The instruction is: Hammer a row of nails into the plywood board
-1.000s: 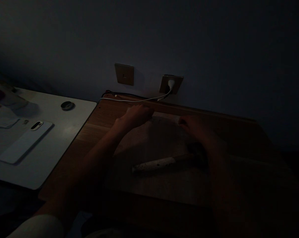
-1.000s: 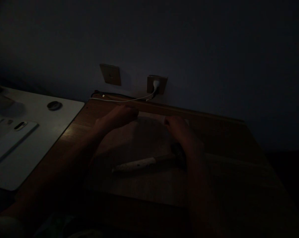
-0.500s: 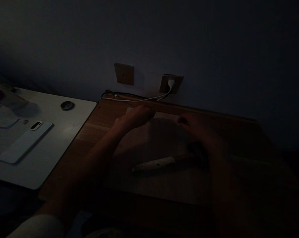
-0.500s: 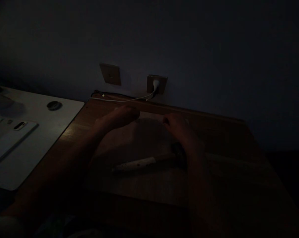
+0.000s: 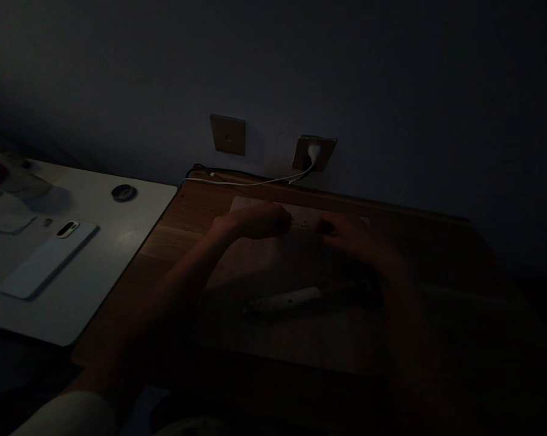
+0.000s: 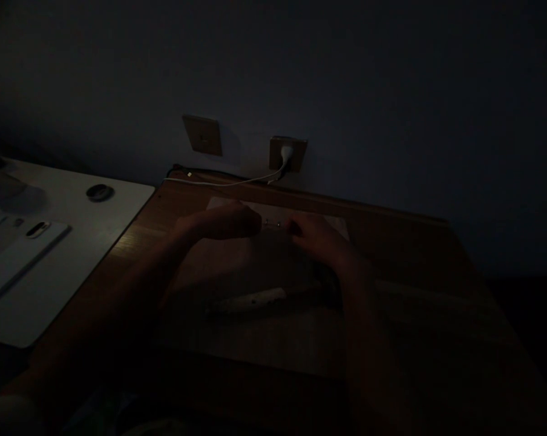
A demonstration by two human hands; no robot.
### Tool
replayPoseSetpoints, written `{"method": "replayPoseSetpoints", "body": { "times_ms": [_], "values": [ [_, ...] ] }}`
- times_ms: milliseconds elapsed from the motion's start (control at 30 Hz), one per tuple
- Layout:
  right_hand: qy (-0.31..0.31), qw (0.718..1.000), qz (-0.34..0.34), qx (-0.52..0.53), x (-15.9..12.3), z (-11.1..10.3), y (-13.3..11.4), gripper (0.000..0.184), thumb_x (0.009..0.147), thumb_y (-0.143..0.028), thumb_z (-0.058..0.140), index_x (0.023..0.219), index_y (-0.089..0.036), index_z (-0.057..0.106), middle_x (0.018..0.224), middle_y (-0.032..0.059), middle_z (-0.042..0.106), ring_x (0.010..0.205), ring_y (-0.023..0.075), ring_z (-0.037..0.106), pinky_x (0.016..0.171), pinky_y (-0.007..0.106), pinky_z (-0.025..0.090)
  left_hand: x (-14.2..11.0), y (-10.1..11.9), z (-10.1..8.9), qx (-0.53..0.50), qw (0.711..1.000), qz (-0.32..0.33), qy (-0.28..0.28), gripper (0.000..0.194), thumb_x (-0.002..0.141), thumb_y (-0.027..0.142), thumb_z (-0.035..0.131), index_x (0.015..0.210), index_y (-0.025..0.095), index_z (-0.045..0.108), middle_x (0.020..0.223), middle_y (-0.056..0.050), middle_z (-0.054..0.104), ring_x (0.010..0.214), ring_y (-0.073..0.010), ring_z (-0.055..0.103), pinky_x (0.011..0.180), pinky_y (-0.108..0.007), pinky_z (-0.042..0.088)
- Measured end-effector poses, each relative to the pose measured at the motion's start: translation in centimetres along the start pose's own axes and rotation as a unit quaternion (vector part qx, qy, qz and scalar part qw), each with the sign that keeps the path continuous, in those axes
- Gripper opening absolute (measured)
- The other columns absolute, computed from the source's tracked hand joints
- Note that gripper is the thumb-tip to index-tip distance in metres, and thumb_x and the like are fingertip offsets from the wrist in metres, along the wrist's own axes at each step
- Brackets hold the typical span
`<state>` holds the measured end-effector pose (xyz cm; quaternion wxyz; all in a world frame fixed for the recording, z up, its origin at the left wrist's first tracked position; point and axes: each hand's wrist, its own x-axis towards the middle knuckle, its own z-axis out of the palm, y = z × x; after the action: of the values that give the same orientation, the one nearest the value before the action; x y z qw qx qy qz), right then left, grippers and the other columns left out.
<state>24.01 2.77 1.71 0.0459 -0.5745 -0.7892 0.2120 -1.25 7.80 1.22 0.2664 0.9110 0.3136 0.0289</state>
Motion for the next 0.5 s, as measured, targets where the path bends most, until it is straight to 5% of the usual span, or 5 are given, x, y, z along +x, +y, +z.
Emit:
{"method": "replayPoseSetpoints", "body": {
  "times_ms": [367,500],
  "values": [
    [-0.05,0.997,-0.052,0.016,0.2,0.9,-2.8,0.026,0.082,0.0,0.065,0.1,-0.016,0.076,0.109,0.0107,0.082,0.102,0.0252,0.075,0.087,0.03,0.05,0.5,1.3,0.6,0.03,0.999,0.0,-0.03,0.023,0.085,0.001,0.062,0.086,0.018,0.078,0.092,-0.002,0.081,0.083,-0.0158,0.073,0.072,-0.024,0.047],
    [-0.064,0.996,-0.05,0.027,0.1,0.9,-3.0,0.029,0.084,0.0,0.064,0.106,-0.015,0.075,0.112,0.0111,0.081,0.103,0.0251,0.075,0.086,0.03,0.049,0.6,1.3,0.8,0.014,0.999,0.011,-0.035,0.027,0.089,0.002,0.06,0.098,0.019,0.078,0.1,-0.003,0.083,0.089,-0.0166,0.075,0.075,-0.024,0.049]
  ]
}}
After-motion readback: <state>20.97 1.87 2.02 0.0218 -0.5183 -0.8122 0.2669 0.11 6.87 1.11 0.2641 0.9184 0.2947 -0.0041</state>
